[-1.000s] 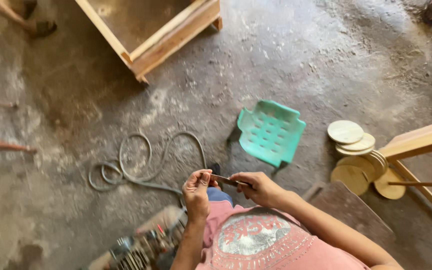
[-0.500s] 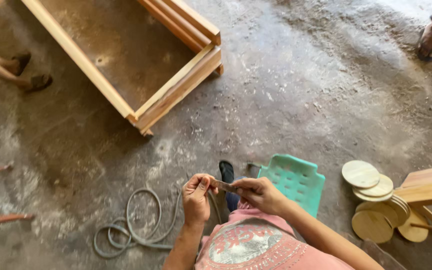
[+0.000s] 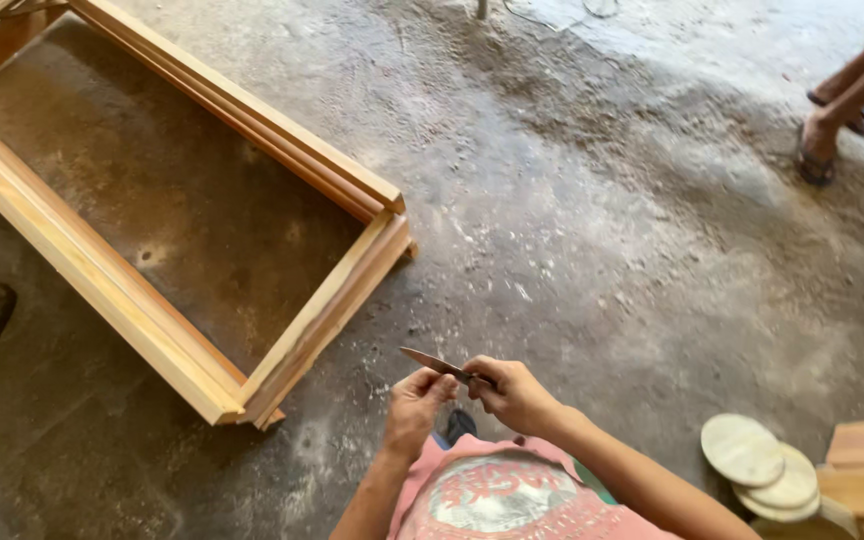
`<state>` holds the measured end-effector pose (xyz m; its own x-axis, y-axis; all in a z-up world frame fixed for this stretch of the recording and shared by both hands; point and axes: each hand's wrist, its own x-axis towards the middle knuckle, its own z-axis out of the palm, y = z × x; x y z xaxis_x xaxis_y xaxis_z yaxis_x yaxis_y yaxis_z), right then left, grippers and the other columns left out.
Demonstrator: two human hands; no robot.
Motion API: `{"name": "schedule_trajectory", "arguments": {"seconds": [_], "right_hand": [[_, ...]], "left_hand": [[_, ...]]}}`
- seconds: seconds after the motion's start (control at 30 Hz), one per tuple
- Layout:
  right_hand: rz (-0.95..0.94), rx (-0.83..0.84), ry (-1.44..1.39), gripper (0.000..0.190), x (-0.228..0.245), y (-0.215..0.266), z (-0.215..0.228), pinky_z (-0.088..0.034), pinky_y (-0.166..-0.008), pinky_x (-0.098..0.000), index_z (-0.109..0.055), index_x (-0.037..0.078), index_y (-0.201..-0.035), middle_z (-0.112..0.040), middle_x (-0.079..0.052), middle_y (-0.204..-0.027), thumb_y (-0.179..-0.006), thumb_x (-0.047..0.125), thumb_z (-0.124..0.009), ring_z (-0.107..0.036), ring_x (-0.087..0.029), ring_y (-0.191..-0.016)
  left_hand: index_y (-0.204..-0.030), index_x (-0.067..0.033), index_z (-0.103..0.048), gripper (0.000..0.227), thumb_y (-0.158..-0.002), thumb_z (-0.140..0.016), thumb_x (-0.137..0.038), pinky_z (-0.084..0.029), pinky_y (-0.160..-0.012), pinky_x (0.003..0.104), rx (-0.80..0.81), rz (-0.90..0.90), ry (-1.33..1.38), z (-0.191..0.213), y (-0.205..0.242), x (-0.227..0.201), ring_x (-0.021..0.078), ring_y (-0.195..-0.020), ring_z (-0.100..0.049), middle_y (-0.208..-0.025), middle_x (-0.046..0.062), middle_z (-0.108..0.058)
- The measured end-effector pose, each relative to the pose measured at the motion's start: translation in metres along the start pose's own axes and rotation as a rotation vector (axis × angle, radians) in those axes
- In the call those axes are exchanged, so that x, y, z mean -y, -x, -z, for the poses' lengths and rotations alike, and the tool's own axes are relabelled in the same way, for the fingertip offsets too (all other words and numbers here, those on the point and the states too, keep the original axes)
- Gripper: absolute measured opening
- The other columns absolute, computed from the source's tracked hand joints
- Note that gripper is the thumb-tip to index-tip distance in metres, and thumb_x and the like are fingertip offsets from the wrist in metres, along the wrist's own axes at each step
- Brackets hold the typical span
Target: The person applies varnish to small round wooden discs using a brush, then searches a cabinet and floor area for tools. They later use a metal file and an angle grinder to smooth a long wooden plank.
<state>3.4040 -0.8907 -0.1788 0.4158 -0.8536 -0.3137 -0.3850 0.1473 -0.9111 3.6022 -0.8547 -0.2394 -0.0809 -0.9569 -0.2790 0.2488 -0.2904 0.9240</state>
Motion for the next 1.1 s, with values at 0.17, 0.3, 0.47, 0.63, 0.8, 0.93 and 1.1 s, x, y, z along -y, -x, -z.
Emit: {"name": "schedule_trajectory", "arguments": {"seconds": [0.17,0.3,0.47,0.63,0.8,0.93,1.1], "right_hand": [[-0.024,-0.14,-0.044,0.018,0.011,-0.082,0.064,-0.049,-0.053,-0.028,-0.07,0.006,-0.111,-0.069,-0.002,-0.071,-0.095,0.012,-0.063,-0.057,-0.009,-0.057],[-0.111,-0.249,-0.096,0.016,0.004,-0.163,0.119,-0.05,-0.053,-0.0276,-0.07,0.006,-0.108,-0.068,-0.003,-0.069,-0.097,0.016,-0.063,-0.057,-0.008,-0.057],[-0.195,-0.255,-0.054,0.017,0.013,-0.283,0.209,-0.052,-0.054,-0.028,-0.07,0.004,-0.104,-0.071,-0.002,-0.07,-0.098,0.018,-0.061,-0.061,-0.009,-0.057],[-0.203,-0.416,-0.064,0.017,0.057,-0.395,0.315,-0.05,-0.052,-0.0283,-0.07,0.005,-0.107,-0.07,-0.004,-0.069,-0.098,0.015,-0.059,-0.059,-0.01,-0.057],[-0.1,-0.564,-0.265,0.015,0.082,-0.5,0.391,-0.046,-0.05,-0.0265,-0.064,0.004,-0.108,-0.071,-0.004,-0.073,-0.096,0.01,-0.06,-0.059,-0.007,-0.06],[-0.114,-0.455,-0.246,0.01,0.064,-0.609,0.455,-0.048,-0.054,-0.0265,-0.064,0.002,-0.101,-0.071,-0.005,-0.073,-0.097,0.011,-0.061,-0.058,-0.009,-0.061],[0.07,-0.308,-0.171,0.011,0.058,-0.787,0.547,-0.052,-0.062,-0.0251,-0.064,0.001,-0.099,-0.066,-0.003,-0.074,-0.098,0.012,-0.062,-0.061,-0.009,-0.068]], "left_hand": [[-0.102,0.0,-0.076,0.014,-0.091,-0.073,-0.008,-0.057,-0.076,0.028,0.053,-0.074,0.17,-0.028,-0.131,-0.024,0.0085,-0.081,-0.067,-0.089,0.002,-0.075],[-0.101,0.0004,-0.076,0.012,-0.095,-0.072,-0.01,-0.057,-0.08,0.028,0.137,-0.104,0.158,-0.038,-0.239,-0.039,0.0088,-0.083,-0.066,-0.089,0.002,-0.074],[-0.101,0.0005,-0.074,0.01,-0.097,-0.071,-0.008,-0.055,-0.079,0.028,0.211,-0.042,0.23,-0.055,-0.404,-0.078,0.0107,-0.083,-0.066,-0.09,0.003,-0.074],[-0.104,-0.0023,-0.073,0.012,-0.095,-0.07,-0.009,-0.055,-0.08,0.027,0.414,0.028,0.168,-0.091,-0.558,-0.145,0.0103,-0.087,-0.067,-0.095,0.002,-0.074],[-0.109,-0.0018,-0.075,0.014,-0.1,-0.07,-0.011,-0.053,-0.079,0.025,0.44,0.036,0.189,-0.122,-0.684,-0.196,0.009,-0.087,-0.064,-0.095,0.002,-0.073],[-0.107,-0.0018,-0.076,0.014,-0.097,-0.07,-0.009,-0.049,-0.071,0.025,0.281,0.073,0.238,-0.115,-0.806,-0.214,0.0077,-0.081,-0.061,-0.09,0.001,-0.072],[-0.094,0.0003,-0.076,0.008,-0.096,-0.071,-0.006,-0.053,-0.071,0.026,0.079,-0.023,0.252,-0.099,-0.978,-0.253,0.0101,-0.076,-0.065,-0.084,0.005,-0.074]]}}
